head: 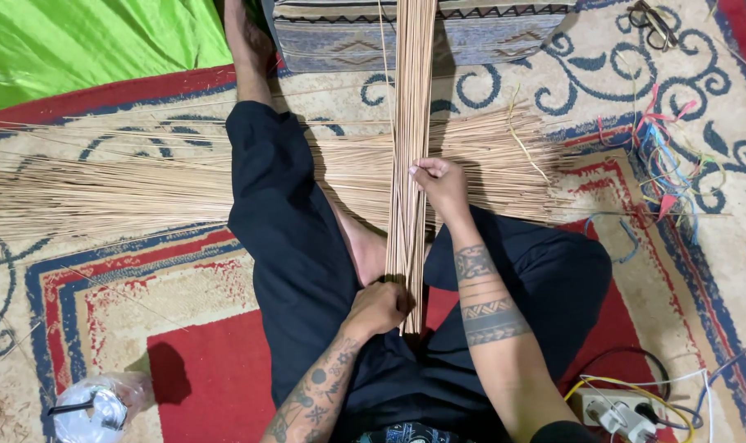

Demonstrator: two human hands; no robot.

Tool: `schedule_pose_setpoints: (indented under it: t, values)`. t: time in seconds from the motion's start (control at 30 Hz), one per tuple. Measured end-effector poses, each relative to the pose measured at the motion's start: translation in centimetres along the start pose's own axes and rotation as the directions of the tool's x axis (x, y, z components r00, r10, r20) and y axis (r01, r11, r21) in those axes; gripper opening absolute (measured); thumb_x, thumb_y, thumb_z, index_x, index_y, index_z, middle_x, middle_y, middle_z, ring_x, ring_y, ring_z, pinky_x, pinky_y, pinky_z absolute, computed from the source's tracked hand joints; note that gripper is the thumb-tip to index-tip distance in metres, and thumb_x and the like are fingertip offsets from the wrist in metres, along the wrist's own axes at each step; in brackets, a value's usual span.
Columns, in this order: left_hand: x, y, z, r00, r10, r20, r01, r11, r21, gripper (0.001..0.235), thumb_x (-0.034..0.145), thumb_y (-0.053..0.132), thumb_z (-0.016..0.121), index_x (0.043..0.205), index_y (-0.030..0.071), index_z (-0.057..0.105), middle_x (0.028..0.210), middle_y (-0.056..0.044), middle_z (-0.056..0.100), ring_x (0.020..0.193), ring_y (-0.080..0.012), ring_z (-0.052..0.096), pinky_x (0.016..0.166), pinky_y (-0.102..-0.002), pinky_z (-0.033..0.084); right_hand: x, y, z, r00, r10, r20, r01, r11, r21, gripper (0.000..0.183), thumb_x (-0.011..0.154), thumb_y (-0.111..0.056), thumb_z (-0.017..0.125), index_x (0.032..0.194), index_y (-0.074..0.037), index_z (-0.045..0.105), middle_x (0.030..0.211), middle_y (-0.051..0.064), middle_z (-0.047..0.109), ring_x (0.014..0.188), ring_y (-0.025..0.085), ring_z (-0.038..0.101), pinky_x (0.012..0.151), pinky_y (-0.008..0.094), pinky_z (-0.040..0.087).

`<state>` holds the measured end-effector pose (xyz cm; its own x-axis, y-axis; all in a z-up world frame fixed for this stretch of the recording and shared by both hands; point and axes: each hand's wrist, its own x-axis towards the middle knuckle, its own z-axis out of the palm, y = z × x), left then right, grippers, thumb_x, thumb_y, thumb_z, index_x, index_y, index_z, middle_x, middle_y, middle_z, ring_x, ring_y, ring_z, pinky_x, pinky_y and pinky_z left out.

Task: The person weaves thin wooden sticks into a bundle or mat by hand.

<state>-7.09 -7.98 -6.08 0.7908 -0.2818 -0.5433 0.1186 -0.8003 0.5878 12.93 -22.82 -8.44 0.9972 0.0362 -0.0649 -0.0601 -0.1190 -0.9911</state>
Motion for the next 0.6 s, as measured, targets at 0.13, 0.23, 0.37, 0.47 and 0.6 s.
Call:
schedule_pose_setpoints:
  t: [0.13,0.23,0.37,0.47,0.6]
  values:
    - [-0.9,1.9,-1.7,0.998,-0.063,-0.03,0.062,0.997,-0.053,0.015,0.073,0.019,0.071,0.088,0.017,0.076,0.084,-0.015,0.077,0.092,-0.0404,0.075,0.082,-0.049,0.058,1.1,-0.7,0.3,1.0,-0.025,0.0,0.025,0.998,-0.05,0.026,0.089,-0.011,0.08,0.109,0.004,0.073,0.091,0.016,0.075,0.061,0.011,0.068,0.057,0.022,0.057]
    - [0.3,1.2,-0.4,0.996,-0.076,-0.044,0.075,0.997,-0.015,0.02,0.073,0.019,0.072,0.092,0.016,0.075,0.087,-0.014,0.077,0.094,-0.0392,0.075,0.082,-0.049,0.058,1.5,0.1,0.4,1.0,-0.012,0.007,0.012,0.995,-0.097,0.023,0.087,-0.012,0.08,0.105,0.0,0.074,0.089,0.011,0.075,0.058,0.009,0.068,0.055,0.02,0.055]
    - [2.0,0.5,1.6,0.995,-0.077,-0.067,0.082,0.994,0.076,0.023,0.071,0.02,0.074,0.093,0.013,0.075,0.084,-0.013,0.077,0.09,-0.0392,0.076,0.08,-0.05,0.059,-0.1,-1.8,0.8,0.998,0.062,-0.029,-0.067,0.961,-0.268,0.023,0.083,-0.014,0.082,0.1,-0.003,0.072,0.087,0.012,0.074,0.058,0.012,0.071,0.052,0.022,0.055]
    - [2.3,0.4,1.9,0.996,-0.071,-0.054,0.076,0.991,0.109,0.025,0.071,0.02,0.077,0.095,0.011,0.076,0.086,-0.016,0.077,0.091,-0.0411,0.076,0.082,-0.051,0.059,-1.3,-2.3,1.1,0.996,0.081,-0.032,-0.087,0.95,-0.301,0.021,0.082,-0.014,0.081,0.096,-0.002,0.072,0.087,0.013,0.074,0.055,0.013,0.072,0.05,0.023,0.055]
    - [-0.2,2.0,-0.5,0.996,-0.092,-0.021,0.093,0.994,0.066,0.028,0.074,0.023,0.08,0.1,0.01,0.077,0.092,-0.016,0.078,0.097,-0.0407,0.075,0.087,-0.051,0.058,-2.6,-1.3,0.5,0.988,0.153,-0.032,-0.154,0.928,-0.338,0.022,0.081,-0.016,0.082,0.096,-0.002,0.073,0.089,0.013,0.072,0.058,0.014,0.07,0.056,0.027,0.055]
